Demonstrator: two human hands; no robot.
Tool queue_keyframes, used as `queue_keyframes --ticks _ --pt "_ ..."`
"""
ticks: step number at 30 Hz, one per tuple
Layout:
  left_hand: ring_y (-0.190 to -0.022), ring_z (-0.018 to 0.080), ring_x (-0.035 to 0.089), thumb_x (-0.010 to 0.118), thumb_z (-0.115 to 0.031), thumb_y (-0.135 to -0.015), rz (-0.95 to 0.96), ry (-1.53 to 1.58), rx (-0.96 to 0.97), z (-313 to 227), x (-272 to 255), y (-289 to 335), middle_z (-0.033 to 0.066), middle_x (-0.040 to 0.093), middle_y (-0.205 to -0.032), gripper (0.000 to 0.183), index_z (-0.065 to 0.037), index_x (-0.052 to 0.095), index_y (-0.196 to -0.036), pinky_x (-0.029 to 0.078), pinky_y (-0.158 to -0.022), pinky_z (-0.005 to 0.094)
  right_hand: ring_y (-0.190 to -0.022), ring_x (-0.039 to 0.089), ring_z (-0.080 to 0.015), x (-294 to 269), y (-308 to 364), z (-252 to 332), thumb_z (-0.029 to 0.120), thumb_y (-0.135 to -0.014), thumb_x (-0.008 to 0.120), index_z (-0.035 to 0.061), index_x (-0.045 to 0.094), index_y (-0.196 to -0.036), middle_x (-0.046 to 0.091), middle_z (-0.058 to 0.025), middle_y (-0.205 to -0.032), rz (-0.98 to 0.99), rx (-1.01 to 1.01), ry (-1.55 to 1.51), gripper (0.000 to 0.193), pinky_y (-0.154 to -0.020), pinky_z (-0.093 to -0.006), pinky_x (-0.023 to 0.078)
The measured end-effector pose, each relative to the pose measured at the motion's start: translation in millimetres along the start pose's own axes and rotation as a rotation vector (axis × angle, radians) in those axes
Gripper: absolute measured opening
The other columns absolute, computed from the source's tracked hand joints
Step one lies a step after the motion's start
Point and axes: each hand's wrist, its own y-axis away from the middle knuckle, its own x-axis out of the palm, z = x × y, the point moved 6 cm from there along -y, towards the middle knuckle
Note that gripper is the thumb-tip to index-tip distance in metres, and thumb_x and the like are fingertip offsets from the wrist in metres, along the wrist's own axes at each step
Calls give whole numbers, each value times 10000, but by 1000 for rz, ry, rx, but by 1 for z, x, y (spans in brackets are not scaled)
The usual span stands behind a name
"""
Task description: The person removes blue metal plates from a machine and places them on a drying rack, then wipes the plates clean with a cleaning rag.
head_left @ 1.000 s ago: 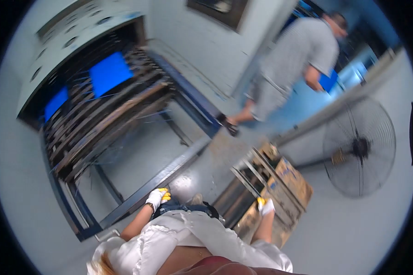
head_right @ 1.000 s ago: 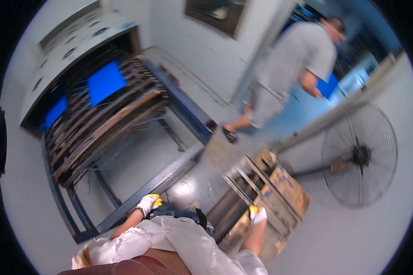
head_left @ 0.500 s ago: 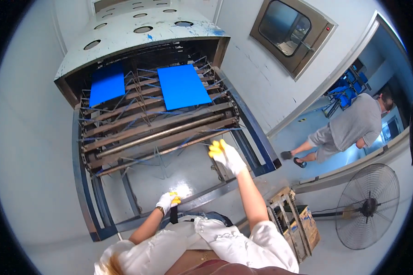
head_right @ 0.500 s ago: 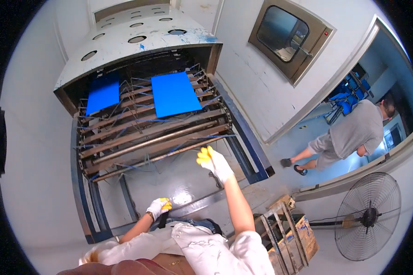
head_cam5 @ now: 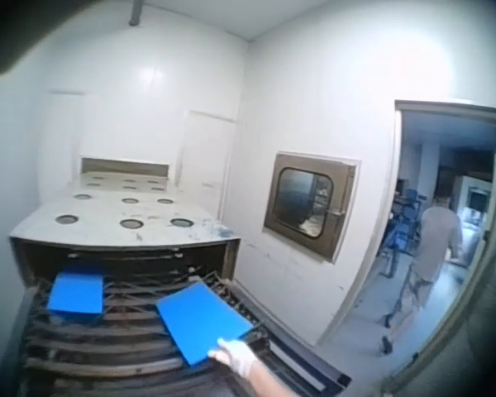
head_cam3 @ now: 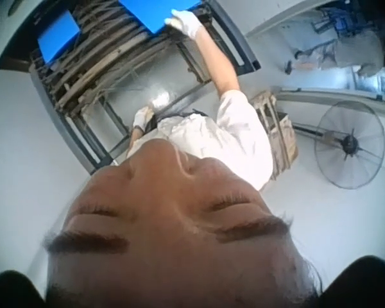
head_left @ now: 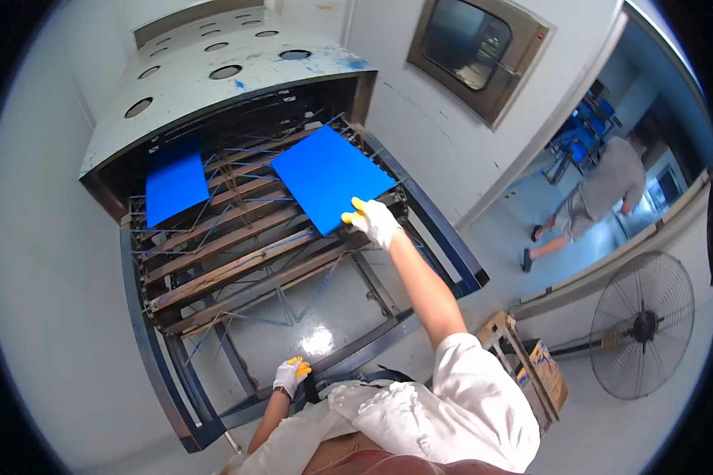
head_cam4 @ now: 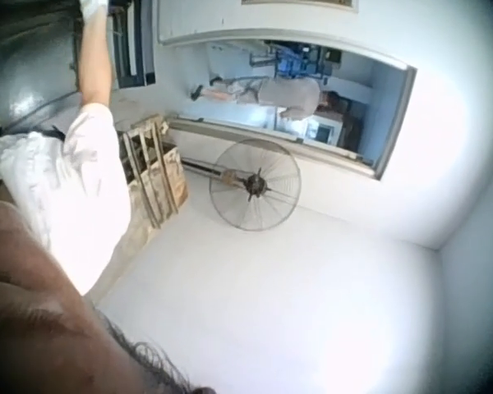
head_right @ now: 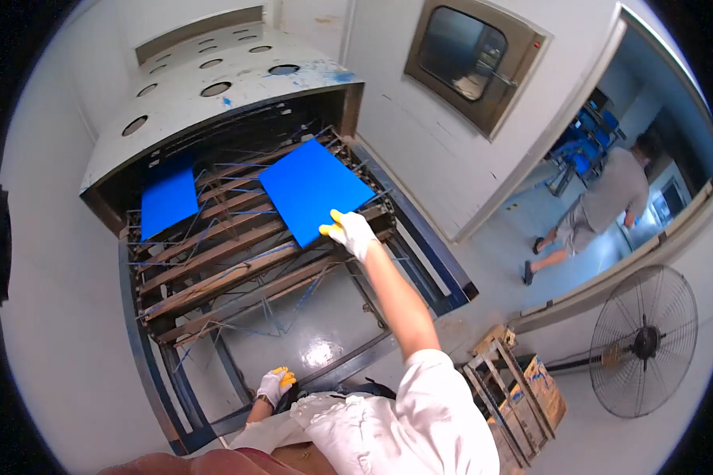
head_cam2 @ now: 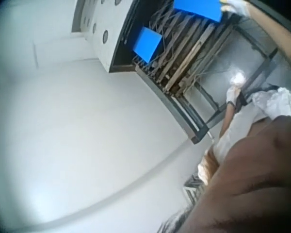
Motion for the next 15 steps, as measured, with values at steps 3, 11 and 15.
queue_keyframes --ticks 3,11,15 --pt "-732 248 544 421 -102 -801 88 -72 28 -3 22 -10 136 540 -872 160 -41 444 -947 451 -584 338 -551 577 -188 -57 110 -23 187 -774 509 -52 488 -699 576 -145 -643 -146 876 -614 252 -435 -231 440" --pt "-637 227 549 432 -97 -796 363 -398 -113 66 127 -44 112 560 -772 105 -71 477 -888 447 -495 322 -536 574 -225 -243 509 33 172 -786 485 -19 465 -864 565 -131 -694 -1041 1038 -498 208 -411 -274 445" --pt "-591 205 541 461 -59 -774 486 -640 -111 110 215 -68 94 555 -741 150 -76 464 -923 435 -453 281 -516 573 -240 -295 694 104 127 -771 490 -22 459 -872 560 -139 -674 -1610 1005 -186 182 -380 -295 439"
